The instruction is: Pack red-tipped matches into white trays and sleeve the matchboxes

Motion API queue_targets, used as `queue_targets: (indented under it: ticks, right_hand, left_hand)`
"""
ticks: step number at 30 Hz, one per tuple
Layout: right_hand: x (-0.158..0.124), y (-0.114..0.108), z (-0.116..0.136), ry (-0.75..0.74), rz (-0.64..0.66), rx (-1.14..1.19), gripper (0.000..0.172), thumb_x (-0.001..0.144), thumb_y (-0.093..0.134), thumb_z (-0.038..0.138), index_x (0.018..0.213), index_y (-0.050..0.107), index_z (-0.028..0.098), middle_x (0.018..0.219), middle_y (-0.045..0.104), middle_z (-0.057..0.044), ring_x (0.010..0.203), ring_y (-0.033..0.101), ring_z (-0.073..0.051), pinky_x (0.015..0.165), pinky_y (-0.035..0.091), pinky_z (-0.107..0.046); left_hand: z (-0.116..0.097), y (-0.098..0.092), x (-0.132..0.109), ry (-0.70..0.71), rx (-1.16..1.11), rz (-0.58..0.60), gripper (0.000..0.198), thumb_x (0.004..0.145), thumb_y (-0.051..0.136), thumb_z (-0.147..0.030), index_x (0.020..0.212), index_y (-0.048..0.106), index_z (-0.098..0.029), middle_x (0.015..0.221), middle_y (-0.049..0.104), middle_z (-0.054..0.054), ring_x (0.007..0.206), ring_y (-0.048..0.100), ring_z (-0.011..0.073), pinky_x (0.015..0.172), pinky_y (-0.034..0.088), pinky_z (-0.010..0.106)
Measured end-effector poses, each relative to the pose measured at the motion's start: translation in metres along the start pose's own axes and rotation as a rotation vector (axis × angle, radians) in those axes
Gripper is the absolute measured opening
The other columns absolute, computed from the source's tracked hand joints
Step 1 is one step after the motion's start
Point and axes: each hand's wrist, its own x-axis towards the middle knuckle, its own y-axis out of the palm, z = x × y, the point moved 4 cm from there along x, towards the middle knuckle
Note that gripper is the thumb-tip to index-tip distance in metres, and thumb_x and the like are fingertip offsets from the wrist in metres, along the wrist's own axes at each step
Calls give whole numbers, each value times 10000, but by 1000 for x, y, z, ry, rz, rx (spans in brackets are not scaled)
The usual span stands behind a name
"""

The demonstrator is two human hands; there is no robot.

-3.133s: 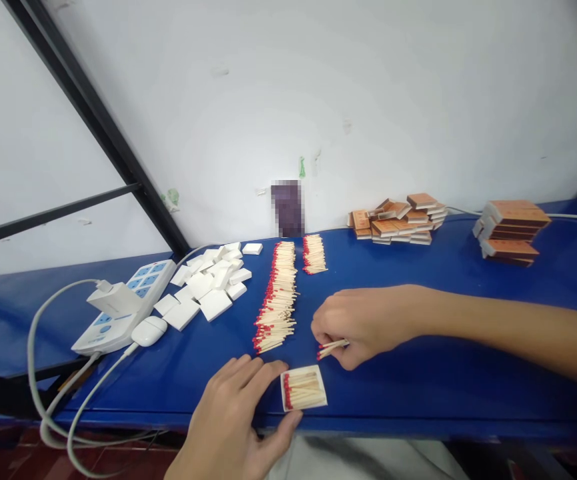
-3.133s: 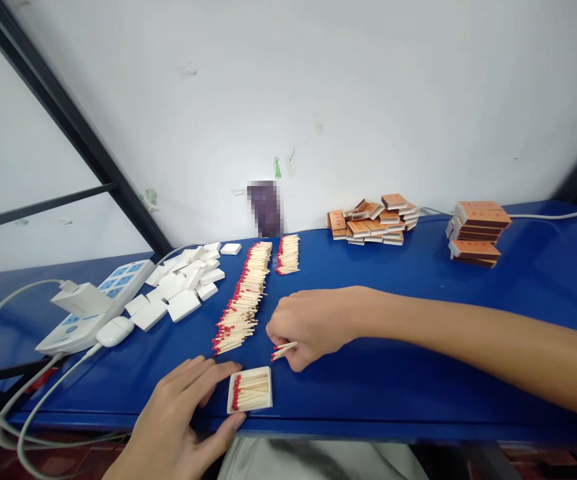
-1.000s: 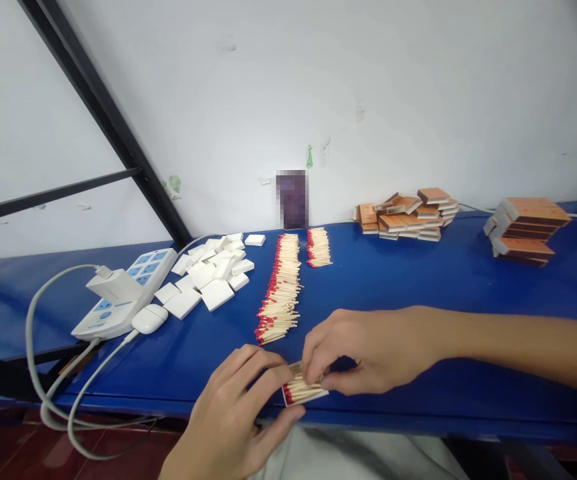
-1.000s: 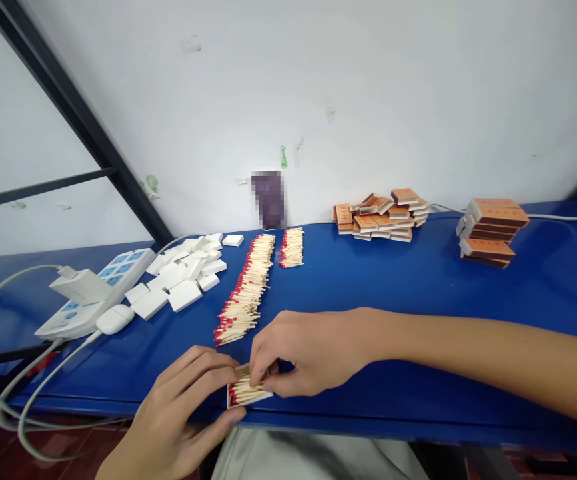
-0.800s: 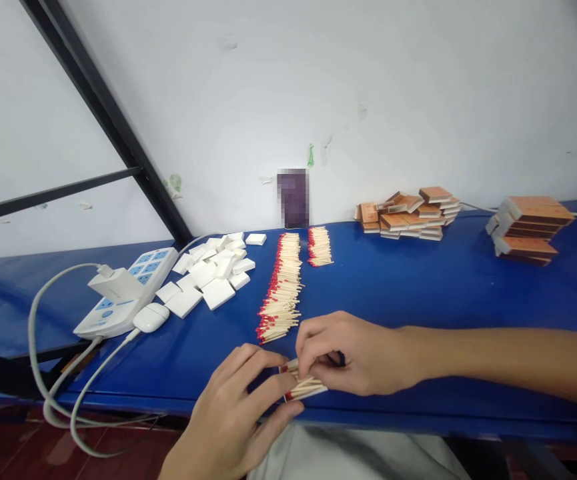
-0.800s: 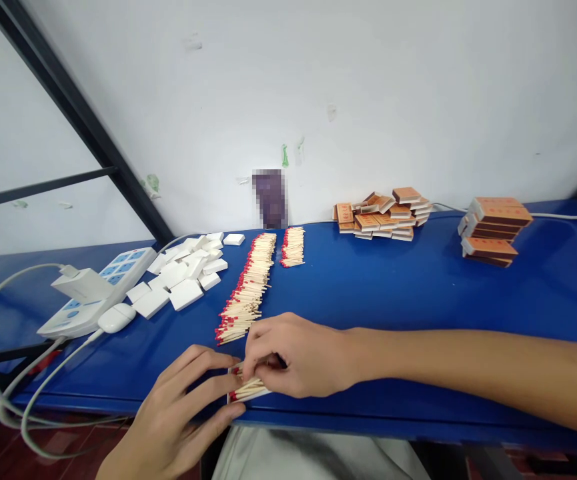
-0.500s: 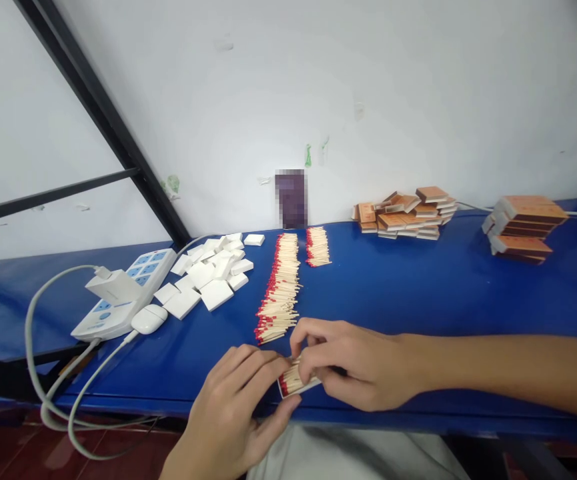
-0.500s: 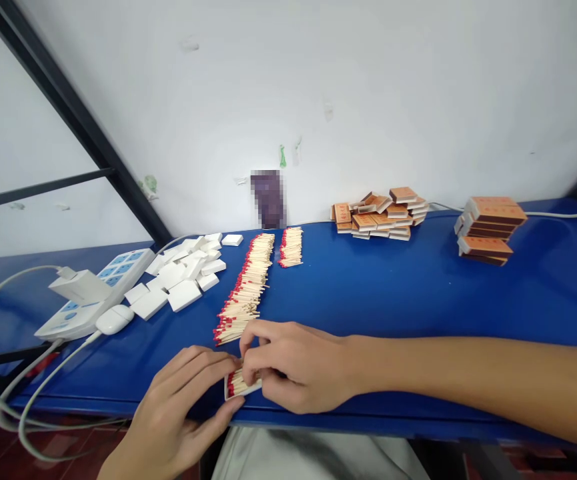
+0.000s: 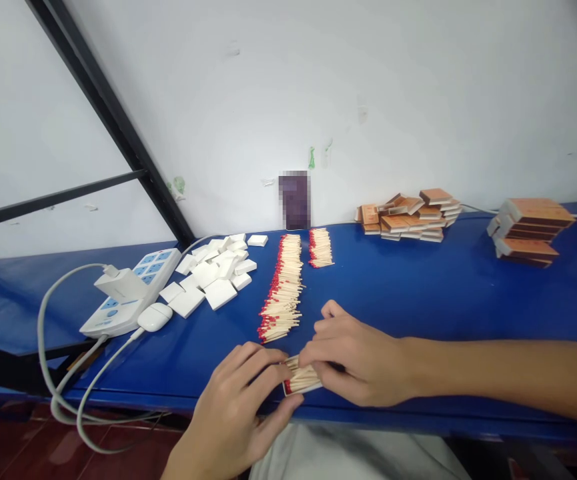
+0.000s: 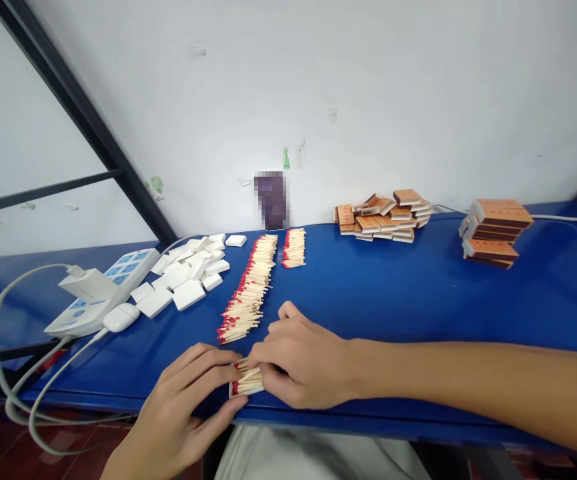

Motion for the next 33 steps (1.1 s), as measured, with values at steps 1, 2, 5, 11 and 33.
queue_targets:
  ticks: [1,2,5,11,33]
  right_hand:
    - [0,1,0,-8,10,-9,239,908,415,179,867,650,164,615,503,26,586,334,-128,749,252,-354]
    - [0,2,1,-28,21,-25,236,898,413,182,833,639,167,593,482,33,562,303,-124,743,257,-350]
    - [0,3,5,-100,-2,-67,213,856,412,170,748,596,177,557,443,40,534,253,-123,718,273,-336]
    - [0,4,8,-177,-29,-43,152,798,438,153,666,499,198,526,439,47,505,262,-122,653,309,-309]
    - [-1,5,5,-163,-56,-90,214,863,466,217,748,641,181,641,566,1,576,425,-142,572,324,-311]
  left_hand:
    - [0,0,0,2,1,0,126,943,623,-220,1064,653,-200,1004,713,67,853,627,205,765,536,343]
    - [-1,0,0,3,4,-2,133,943,620,-218,1070,652,-197,1007,713,70,854,626,208,763,536,347]
    - [0,0,0,7,26,-3,188,937,625,-225,1119,638,-181,1024,715,84,870,633,218,780,541,360]
    - [2,1,-1,-5,54,-13,255,932,630,-250,1178,622,-181,1025,724,82,883,653,216,795,555,350]
    - [1,4,2,-2,9,31,198,919,629,-180,1116,604,-184,1027,694,79,878,593,224,772,510,361]
